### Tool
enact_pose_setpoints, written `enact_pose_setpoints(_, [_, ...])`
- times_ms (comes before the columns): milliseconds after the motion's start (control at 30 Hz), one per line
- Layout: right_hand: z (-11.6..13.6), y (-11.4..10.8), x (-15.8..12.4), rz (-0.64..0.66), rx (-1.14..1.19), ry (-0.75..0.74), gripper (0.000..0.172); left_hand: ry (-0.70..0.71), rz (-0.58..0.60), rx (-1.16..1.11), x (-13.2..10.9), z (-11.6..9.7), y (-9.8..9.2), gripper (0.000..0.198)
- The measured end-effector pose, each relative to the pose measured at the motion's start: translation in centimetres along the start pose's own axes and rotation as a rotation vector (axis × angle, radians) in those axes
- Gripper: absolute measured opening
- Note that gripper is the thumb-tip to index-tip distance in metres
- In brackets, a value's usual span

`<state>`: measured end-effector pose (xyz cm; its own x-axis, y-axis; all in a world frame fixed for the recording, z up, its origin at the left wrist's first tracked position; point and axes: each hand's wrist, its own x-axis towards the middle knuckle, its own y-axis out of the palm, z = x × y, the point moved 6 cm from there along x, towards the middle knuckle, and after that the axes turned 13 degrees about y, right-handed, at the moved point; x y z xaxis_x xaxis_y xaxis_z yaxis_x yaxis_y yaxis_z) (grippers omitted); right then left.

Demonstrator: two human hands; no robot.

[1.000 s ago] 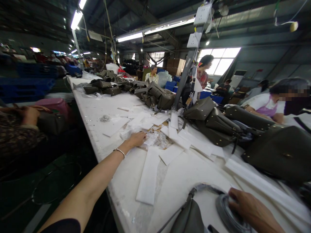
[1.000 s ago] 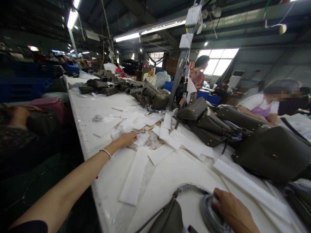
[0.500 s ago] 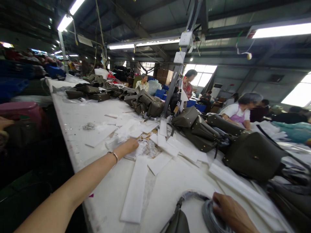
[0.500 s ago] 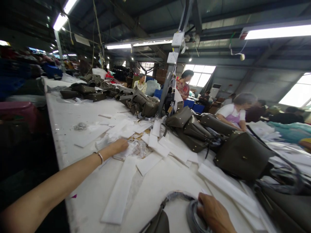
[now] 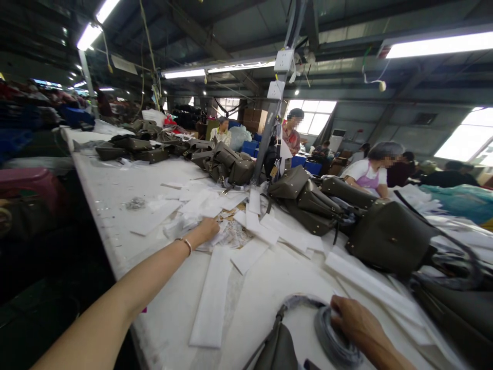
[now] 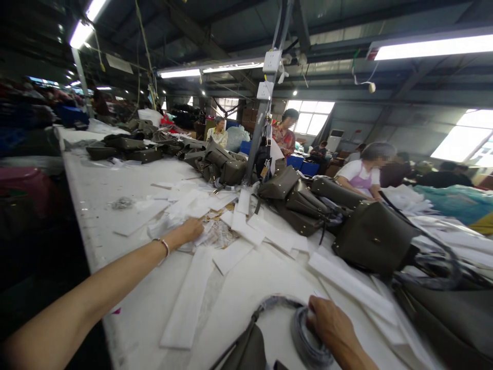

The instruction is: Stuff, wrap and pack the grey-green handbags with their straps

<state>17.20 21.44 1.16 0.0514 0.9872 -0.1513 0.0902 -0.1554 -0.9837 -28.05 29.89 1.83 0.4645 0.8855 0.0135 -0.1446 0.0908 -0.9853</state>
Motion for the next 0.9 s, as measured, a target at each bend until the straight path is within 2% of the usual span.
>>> enact_pose_setpoints(133, [0.0,0.1,0.1,-0.014,0.007,-0.011,0.017,-0.179,0.02,0.019,-2.3,1.3,-1.4,0.029])
enact_pose_setpoints(233, [0.1,0.0,0.2,0.002,-0.007,-0.002,0.018,-0.233,0.0,0.026,-3.4,1.3,-2.5,0.028])
enact_pose_setpoints(367, [0.5,-0.6,-0.3,0.011,-0.03,0.006,0.021,-0.158,-0.005,-0.009,-4.1,0.4,-3.7,0.018])
enact_pose_setpoints(467, [0.8,-1.3,-1.1,0.001,-0.042,0.016,0.025,-0.1,0.0,-0.035,-4.7,0.6,-4.5,0.005])
enact_pose_setpoints(667, [0.9,-2.1,-1.6,-0.022,0.004,0.072,0.028,-0.011,-0.115,-0.045,-5.1,3.5,-6.2,0.018])
enact_pose_setpoints(800, [1.0,-2.3,-1.6,-0.013,0.021,0.075,0.027,-0.08,-0.207,-0.137,-5.7,5.7,-6.5,0.015])
enact_pose_setpoints(900, [1.1,-2.4,-1.7,-0.011,0.025,0.07,0.025,-0.12,-0.29,-0.262,-6.2,6.8,-7.0,0.02])
